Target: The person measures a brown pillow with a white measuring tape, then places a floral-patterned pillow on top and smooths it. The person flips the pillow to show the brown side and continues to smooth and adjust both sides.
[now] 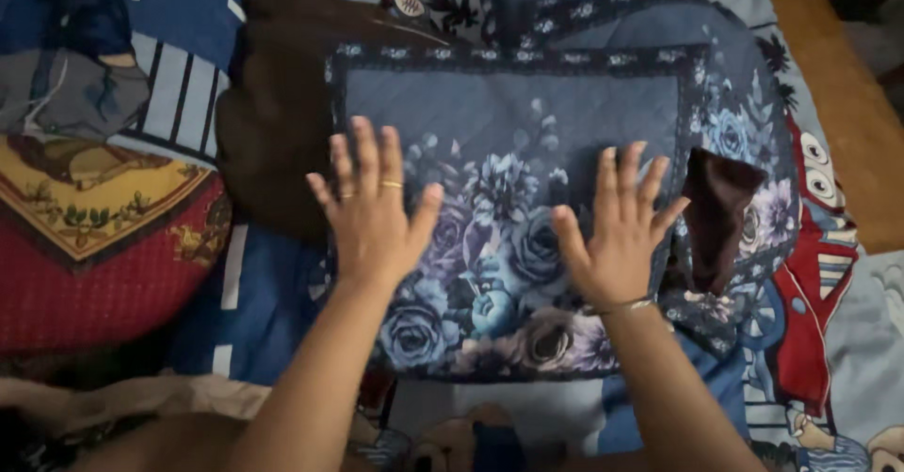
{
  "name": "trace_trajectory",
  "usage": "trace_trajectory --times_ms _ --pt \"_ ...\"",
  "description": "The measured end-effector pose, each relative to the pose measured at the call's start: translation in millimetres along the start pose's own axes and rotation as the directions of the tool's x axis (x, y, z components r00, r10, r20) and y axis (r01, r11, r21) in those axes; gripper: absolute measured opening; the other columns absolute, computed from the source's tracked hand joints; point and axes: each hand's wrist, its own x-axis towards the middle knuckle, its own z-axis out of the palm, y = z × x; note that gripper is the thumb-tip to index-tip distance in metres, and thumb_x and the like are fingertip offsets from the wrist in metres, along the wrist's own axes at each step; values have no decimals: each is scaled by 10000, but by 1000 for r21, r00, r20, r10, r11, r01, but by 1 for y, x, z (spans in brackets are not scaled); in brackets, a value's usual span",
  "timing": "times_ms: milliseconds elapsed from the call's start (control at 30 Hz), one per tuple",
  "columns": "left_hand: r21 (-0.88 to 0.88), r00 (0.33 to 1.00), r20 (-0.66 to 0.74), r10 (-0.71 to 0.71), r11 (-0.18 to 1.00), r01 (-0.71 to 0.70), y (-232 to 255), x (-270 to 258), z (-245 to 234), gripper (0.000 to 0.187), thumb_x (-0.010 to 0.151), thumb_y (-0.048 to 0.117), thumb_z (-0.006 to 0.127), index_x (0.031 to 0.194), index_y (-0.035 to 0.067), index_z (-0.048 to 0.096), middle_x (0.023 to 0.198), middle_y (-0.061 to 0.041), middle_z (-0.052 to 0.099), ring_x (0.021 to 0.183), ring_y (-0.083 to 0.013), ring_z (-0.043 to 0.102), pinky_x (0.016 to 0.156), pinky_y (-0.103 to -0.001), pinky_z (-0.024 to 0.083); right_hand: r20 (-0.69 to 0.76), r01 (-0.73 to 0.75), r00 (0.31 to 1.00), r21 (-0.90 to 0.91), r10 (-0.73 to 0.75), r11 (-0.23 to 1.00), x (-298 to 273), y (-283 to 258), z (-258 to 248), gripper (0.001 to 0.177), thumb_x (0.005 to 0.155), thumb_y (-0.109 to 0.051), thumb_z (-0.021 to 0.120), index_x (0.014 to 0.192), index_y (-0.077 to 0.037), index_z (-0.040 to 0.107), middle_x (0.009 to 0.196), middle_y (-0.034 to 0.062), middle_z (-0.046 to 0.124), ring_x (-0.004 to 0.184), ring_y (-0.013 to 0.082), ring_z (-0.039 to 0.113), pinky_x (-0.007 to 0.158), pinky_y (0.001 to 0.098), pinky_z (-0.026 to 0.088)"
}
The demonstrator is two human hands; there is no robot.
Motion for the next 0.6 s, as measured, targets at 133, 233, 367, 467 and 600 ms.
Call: trace_trajectory --times_ms 133,233,367,467,600 --pt "-47 969 123 213 977 -209 29 -9 7 734 962 595 551 1604 295 363 1707 -82 225 1575 -371 147 1210 -691 63 114 208 974 -103 -196 973 -1 -26 11 745 998 -635 496 1611 -231 366 1714 42 281 1609 307 149 1223 640 -94" --pt "-32 948 297 114 993 -109 21 -11 14 700 922 639 529 1550 361 394 1679 2 263 1550 -285 162 1188 -696 49 204 177 966 -61 -161 982 1 -23 14 771 960 -679 472 1602 -262 385 1693 39 308 1588 280 196 1228 637 -80" --pt "-22 974 229 6 1000 -1 -11 -3 10 732 938 661 483 1589 346 366 1705 -26 217 1571 -295 155 1212 -670 76 180 30 984 -75 -16 997 14 3 3 876 910 -750 461 1603 -223 372 1682 49 300 1572 292 174 1193 661 -82" --pt "60 984 161 -79 996 70 -18 7 3 753 971 660 457 1604 270 336 1694 -101 152 1540 -357 116 1156 -695 63 124 -33 991 -96 45 995 21 14 -9 883 910 -728 496 1594 -184 371 1686 73 278 1558 351 113 1118 691 -105" --pt "114 986 136 99 987 -115 21 1 16 716 1016 602 424 1619 228 327 1695 -99 146 1533 -373 97 1149 -701 62 55 52 997 20 -53 998 12 -1 -5 742 1069 -625 447 1648 -171 354 1742 114 204 1608 361 40 1200 674 -83"
